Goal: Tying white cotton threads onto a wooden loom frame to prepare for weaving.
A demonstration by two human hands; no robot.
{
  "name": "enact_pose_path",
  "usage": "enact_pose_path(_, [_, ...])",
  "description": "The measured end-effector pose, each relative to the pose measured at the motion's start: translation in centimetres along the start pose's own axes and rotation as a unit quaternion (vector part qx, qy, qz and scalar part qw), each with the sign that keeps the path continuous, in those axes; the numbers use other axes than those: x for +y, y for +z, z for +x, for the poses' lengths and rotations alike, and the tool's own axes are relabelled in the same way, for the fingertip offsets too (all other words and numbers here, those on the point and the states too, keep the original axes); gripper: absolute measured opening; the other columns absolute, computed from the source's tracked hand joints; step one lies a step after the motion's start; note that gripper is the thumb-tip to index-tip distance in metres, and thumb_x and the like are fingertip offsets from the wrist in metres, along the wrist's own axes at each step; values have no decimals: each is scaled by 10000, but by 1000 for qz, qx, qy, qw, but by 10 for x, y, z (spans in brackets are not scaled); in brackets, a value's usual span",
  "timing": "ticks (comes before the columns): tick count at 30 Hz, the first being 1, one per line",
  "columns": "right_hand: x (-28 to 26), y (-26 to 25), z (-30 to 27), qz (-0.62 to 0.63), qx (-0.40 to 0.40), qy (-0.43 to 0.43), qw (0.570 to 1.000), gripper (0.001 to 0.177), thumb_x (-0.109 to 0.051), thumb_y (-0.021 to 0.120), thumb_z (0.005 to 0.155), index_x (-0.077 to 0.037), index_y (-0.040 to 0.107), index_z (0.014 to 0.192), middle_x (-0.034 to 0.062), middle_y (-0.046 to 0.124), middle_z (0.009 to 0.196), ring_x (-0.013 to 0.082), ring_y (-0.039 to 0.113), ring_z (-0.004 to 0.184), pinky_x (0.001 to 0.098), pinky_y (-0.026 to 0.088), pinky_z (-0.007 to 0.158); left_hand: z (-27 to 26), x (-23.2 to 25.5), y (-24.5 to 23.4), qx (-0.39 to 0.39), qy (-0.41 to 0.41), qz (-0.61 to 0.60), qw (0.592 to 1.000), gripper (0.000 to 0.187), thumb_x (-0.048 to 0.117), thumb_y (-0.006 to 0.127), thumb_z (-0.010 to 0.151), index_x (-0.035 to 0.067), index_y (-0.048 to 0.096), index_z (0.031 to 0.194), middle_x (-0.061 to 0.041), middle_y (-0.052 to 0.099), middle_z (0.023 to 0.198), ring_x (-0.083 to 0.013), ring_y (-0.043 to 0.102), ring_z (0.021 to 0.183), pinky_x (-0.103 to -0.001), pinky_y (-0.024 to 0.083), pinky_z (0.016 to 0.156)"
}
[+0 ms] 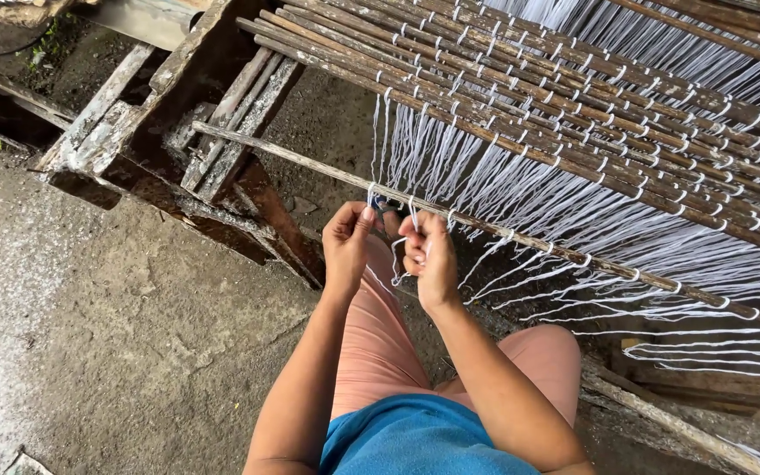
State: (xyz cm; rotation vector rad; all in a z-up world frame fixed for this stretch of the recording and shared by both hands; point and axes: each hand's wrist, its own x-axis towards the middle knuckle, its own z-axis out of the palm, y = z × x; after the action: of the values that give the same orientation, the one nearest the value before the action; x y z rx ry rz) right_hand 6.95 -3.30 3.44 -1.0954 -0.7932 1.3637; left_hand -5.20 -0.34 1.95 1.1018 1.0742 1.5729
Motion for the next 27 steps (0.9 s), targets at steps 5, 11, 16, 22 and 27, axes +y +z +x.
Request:
enact_pose_path(5, [-3,-16,0,10,23,-8,1000,500,-493,365,1050,-51,581,958,-19,291,790,26,266,584,116,187,395,0,-1,3,-2,-1,2,1000,178,145,629,1026,74,698,878,-32,644,677,-66,436,696,-216,367,693])
enact_pose_path(11, [3,-24,8,14,27,-13,999,654,-599,253,1068,-42,578,960,-22,295,780,21,261,574,109,183,383,1,-6,2,4,-1,3,1000,169,135,634,1022,74,699,878,-42,662,677,-70,461,701,-216,383,703])
enact_pose_path(16, [49,-45,19,-53,-27,-74,995,702,-633,238,1068,-30,583,963,-23,321,758,17,280,563,109,201,387,1,-11,0,27,10,8,1000,141,147,652,1011,76,705,902,-50,677,677,-74,494,710,-222,406,718])
enact_pose_path(22, [145,-87,19,-297,-98,-156,937,493,-440,350,1105,-116,655,894,31,516,664,163,502,626,271,435,626,9,-36,-6,33,27,-11,999,126,120,677,991,77,727,884,-41,655,667,-92,509,712,-248,444,717])
enact_pose_path(27, [209,-141,-1,-479,-155,-3,864,407,-441,512,1010,-146,548,732,30,526,611,162,506,606,411,382,628,6,-22,-6,-16,27,-37,999,196,218,624,1010,126,637,837,37,622,745,-69,559,729,-240,442,748])
